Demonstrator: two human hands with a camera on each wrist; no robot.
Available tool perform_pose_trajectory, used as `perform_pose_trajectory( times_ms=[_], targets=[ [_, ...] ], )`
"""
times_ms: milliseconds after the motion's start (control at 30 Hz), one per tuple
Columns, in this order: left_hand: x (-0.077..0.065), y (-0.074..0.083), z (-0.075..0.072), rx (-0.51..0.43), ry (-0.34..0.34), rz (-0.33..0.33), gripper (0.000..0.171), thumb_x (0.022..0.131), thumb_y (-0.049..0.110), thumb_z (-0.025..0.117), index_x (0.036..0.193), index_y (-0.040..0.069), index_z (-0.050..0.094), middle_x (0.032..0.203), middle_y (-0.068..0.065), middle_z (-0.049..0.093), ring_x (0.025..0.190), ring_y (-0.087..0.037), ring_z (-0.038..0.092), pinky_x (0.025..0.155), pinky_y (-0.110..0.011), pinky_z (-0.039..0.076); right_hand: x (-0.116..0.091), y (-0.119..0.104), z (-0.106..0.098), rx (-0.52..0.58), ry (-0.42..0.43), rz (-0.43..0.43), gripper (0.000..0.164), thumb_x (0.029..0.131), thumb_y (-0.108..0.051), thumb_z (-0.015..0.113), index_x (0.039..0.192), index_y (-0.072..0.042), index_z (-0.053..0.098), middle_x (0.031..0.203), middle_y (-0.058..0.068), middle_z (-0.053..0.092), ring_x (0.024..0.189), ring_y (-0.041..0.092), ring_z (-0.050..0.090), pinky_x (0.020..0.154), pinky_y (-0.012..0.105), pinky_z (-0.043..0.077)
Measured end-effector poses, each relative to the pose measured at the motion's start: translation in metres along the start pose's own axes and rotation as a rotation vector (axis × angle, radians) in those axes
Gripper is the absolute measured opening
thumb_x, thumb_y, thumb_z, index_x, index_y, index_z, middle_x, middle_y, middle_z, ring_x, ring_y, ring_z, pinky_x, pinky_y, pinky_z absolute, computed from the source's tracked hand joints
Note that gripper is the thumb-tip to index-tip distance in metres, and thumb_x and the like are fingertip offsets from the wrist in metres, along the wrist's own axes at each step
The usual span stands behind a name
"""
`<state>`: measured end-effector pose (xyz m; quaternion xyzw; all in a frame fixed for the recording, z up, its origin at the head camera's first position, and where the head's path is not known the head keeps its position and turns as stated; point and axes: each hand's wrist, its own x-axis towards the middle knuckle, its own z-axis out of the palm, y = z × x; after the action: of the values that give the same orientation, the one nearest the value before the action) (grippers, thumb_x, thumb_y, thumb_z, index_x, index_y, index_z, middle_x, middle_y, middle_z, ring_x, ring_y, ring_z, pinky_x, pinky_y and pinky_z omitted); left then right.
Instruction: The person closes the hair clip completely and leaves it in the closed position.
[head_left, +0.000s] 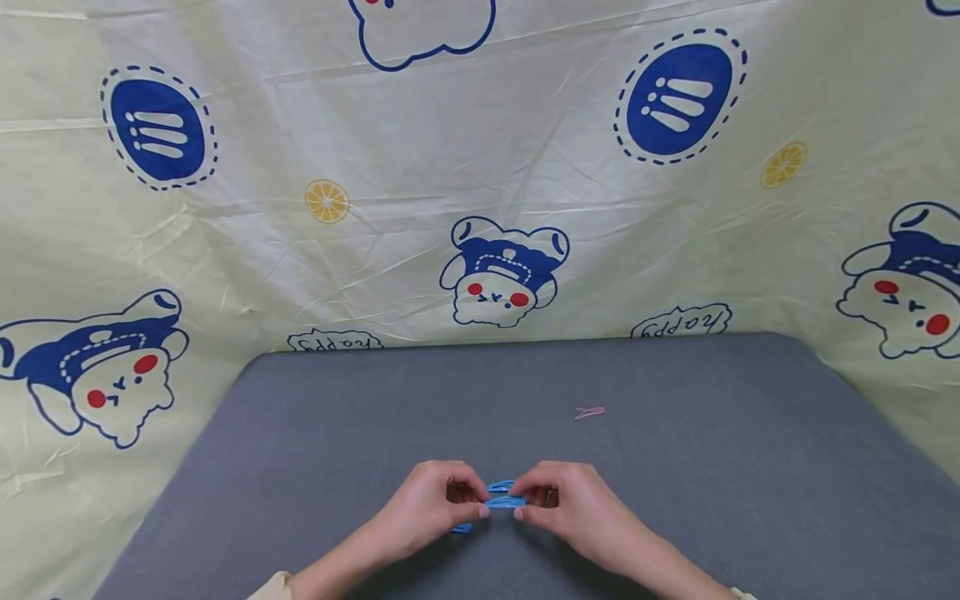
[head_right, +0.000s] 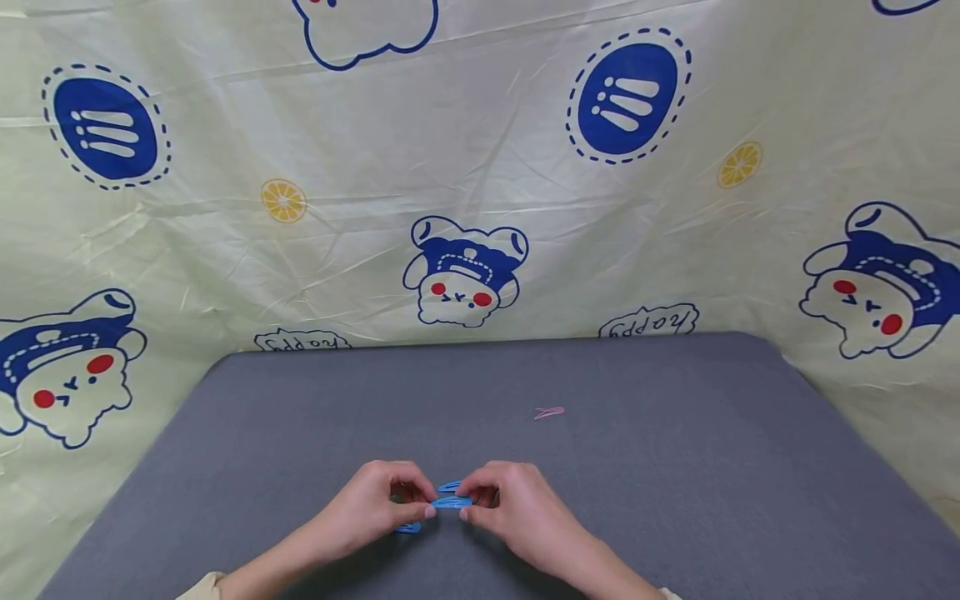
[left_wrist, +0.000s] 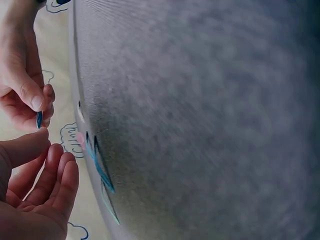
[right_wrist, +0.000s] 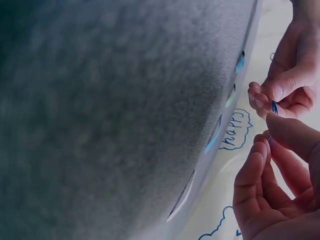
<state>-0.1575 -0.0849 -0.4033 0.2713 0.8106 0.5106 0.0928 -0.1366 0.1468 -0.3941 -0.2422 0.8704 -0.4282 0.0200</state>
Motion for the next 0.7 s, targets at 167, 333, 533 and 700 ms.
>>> perform_pose_trajectory(
  times_ms=[167, 333, 533, 700],
  targets=[
    [0.002, -0.004, 0.002, 0.007, -0.035, -0.011, 0.011, 0.081, 0.005, 0.079, 0.081, 0.013, 0.071, 0.07, 0.006, 0.063, 0.063, -0.006, 0.058, 0.056, -0.022, 0.047, 0.003, 0.003, 0.0, -0.002, -0.028, 0.003, 0.011, 0.082, -0.012, 0.079, 0.09, -0.018, 0.074, 0.076, -0.015, 0.061, 0.068, 0.003, 0.057, 0.061, 0.024, 0.049],
    [0.003, -0.006, 0.003, 0.039, -0.06, -0.004, 0.013, 0.08, 0.002, 0.078, 0.079, 0.012, 0.07, 0.067, 0.009, 0.061, 0.061, -0.003, 0.055, 0.055, -0.02, 0.046, 0.005, 0.006, 0.0, 0.012, -0.062, 0.017, 0.009, 0.082, -0.014, 0.08, 0.089, -0.017, 0.074, 0.074, -0.014, 0.061, 0.066, 0.003, 0.056, 0.058, 0.024, 0.047],
    [0.004, -0.006, 0.003, 0.098, -0.069, 0.003, 0.014, 0.079, 0.002, 0.079, 0.078, 0.011, 0.069, 0.065, 0.011, 0.059, 0.059, 0.0, 0.053, 0.055, -0.019, 0.045, 0.008, 0.009, 0.002, 0.014, -0.102, 0.041, 0.009, 0.081, -0.013, 0.08, 0.087, -0.016, 0.074, 0.07, -0.013, 0.061, 0.064, 0.003, 0.056, 0.057, 0.024, 0.047],
    [0.005, -0.007, 0.003, 0.119, -0.084, 0.008, 0.013, 0.079, 0.002, 0.079, 0.077, 0.012, 0.07, 0.066, 0.012, 0.059, 0.06, 0.0, 0.053, 0.055, -0.019, 0.045, 0.01, 0.012, 0.002, 0.029, -0.138, 0.069, 0.009, 0.081, -0.013, 0.08, 0.087, -0.017, 0.074, 0.069, -0.012, 0.062, 0.063, 0.004, 0.056, 0.056, 0.024, 0.046]
  ],
)
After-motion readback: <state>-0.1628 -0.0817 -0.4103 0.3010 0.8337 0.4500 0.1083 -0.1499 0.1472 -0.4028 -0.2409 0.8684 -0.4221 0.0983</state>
